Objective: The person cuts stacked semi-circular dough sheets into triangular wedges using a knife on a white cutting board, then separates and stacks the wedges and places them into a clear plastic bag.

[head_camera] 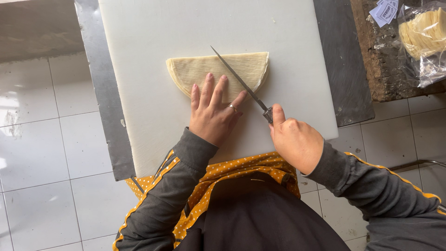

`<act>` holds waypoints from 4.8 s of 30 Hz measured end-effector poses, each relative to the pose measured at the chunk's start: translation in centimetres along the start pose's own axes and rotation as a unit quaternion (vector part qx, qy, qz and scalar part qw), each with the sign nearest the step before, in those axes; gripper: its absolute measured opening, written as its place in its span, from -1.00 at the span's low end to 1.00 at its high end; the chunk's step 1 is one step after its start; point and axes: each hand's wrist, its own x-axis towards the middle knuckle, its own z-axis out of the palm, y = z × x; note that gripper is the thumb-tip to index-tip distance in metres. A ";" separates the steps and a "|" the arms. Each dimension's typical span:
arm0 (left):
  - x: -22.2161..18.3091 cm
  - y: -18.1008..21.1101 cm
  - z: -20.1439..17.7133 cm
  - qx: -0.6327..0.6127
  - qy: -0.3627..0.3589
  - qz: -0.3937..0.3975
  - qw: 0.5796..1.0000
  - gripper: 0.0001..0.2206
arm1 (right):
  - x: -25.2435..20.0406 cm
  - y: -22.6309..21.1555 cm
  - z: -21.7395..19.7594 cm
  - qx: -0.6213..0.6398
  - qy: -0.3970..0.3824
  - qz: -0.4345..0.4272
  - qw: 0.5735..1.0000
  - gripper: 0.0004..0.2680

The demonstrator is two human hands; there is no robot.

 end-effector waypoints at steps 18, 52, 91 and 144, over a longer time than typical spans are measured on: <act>0.2 0.2 -0.6 -0.016 -0.007 -0.001 1.000 -0.47 | 0.3 1.1 1.0 -0.079 -0.026 -0.044 0.996 -0.58; 5.2 1.9 6.0 0.082 0.015 -0.217 0.973 -0.29 | 1.2 -0.3 -0.4 -0.069 -0.026 -0.064 0.995 -0.69; 3.1 -15.6 -2.7 -0.013 0.020 -0.180 0.983 -0.43 | -4.7 9.5 1.8 0.694 0.005 -0.075 0.716 -0.75; 3.1 -4.0 0.3 -0.430 0.194 -0.293 0.832 -0.80 | -3.7 -2.0 -1.2 0.047 -0.028 0.048 0.997 -0.66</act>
